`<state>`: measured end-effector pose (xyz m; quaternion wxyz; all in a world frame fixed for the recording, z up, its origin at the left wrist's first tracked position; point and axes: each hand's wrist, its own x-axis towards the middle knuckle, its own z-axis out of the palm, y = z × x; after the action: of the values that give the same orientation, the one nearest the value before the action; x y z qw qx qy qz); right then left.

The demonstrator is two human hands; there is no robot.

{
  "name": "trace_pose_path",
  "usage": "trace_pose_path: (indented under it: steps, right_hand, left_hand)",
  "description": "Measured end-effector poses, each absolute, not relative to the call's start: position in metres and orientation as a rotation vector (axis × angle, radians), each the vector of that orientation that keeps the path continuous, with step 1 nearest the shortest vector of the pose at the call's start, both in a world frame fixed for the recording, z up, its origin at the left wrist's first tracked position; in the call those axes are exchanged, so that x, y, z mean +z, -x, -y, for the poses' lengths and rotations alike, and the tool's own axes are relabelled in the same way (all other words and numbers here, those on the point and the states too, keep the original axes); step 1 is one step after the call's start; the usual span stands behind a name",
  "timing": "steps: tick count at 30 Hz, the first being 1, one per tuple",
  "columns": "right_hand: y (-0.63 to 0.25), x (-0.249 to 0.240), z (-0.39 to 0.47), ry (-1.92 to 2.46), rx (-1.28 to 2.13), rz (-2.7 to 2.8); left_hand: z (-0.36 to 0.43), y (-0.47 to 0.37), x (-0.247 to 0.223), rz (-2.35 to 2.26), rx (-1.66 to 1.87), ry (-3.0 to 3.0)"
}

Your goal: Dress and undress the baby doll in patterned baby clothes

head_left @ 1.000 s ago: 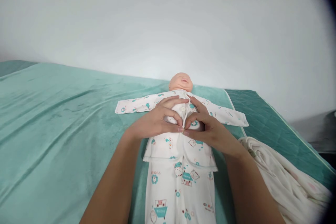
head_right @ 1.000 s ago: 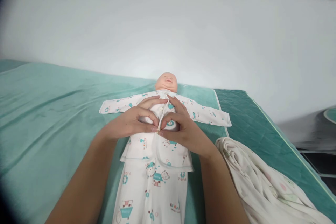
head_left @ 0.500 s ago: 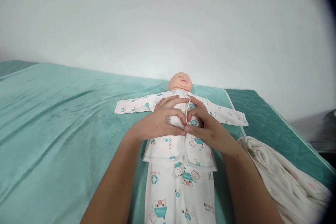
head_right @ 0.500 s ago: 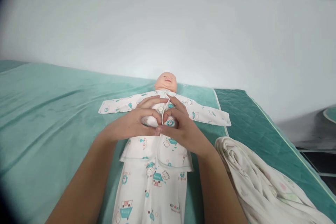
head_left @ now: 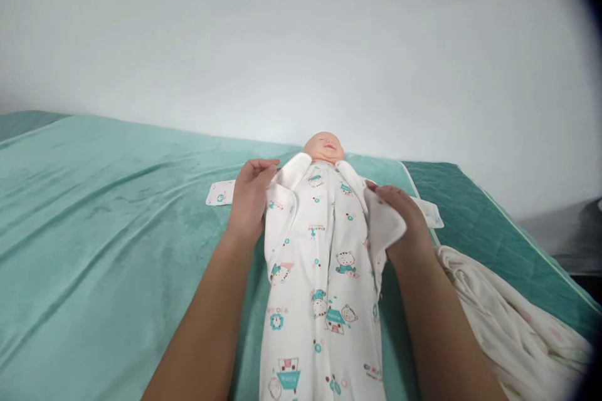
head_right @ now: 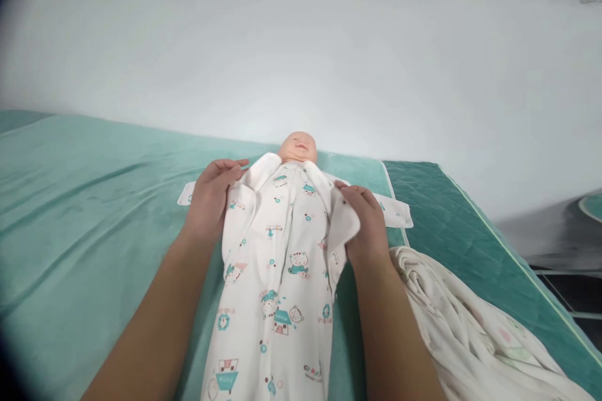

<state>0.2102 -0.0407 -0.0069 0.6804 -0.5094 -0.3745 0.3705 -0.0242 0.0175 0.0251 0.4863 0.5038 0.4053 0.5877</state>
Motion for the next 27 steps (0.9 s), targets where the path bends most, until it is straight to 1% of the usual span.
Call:
trace_pose_path:
  steps: [1, 3, 6, 11, 13, 15, 17, 19, 20, 22, 25, 27]
  right_hand:
    - [-0.209, -0.010, 0.038, 1.189, 0.814, 0.774]
    - [-0.204, -0.013, 0.036, 1.264, 0.793, 0.744]
    - [-0.194, -0.008, 0.037, 1.386, 0.689, 0.981]
    - [-0.202, -0.003, 0.039, 1.503, 0.640, 1.107]
    - [-0.219, -0.007, 0.037, 1.622, 0.497, 1.040]
    - [-0.238, -0.013, 0.034, 1.764, 0.280, 0.914]
    - [-0.251, -0.019, 0.032, 1.830, 0.115, 0.838]
    - [-0.253, -0.022, 0.031, 1.795, -0.030, 0.912]
    - [-0.250, -0.023, 0.031, 1.757, -0.095, 0.997]
    - [-0.237, -0.022, 0.030, 1.673, -0.154, 1.199]
    - [-0.219, -0.022, 0.027, 1.596, -0.025, 1.464]
    - [-0.214, -0.024, 0.022, 1.584, 0.047, 1.543]
  left_hand:
    - [-0.020, 0.024, 0.023, -1.100, 1.434, -1.239]
    - [-0.021, 0.021, 0.021, -1.265, 1.326, -1.363]
    - [-0.019, 0.016, 0.023, -1.337, 1.116, -1.599]
    - [-0.027, 0.023, 0.018, -1.444, 1.051, -1.703]
    - [-0.034, 0.034, 0.013, -1.591, 1.129, -1.719]
    - [-0.039, 0.044, 0.010, -1.821, 1.220, -1.732]
    - [-0.042, 0.051, 0.007, -2.026, 1.206, -1.790]
    - [-0.040, 0.051, 0.007, -2.110, 1.153, -1.934]
    - [-0.039, 0.049, 0.008, -2.093, 1.151, -2.033]
    - [-0.037, 0.042, 0.009, -1.907, 1.181, -2.247]
    - [-0.036, 0.034, 0.009, -1.470, 1.069, -2.485]
    - [-0.037, 0.033, 0.006, -1.359, 0.943, -2.549]
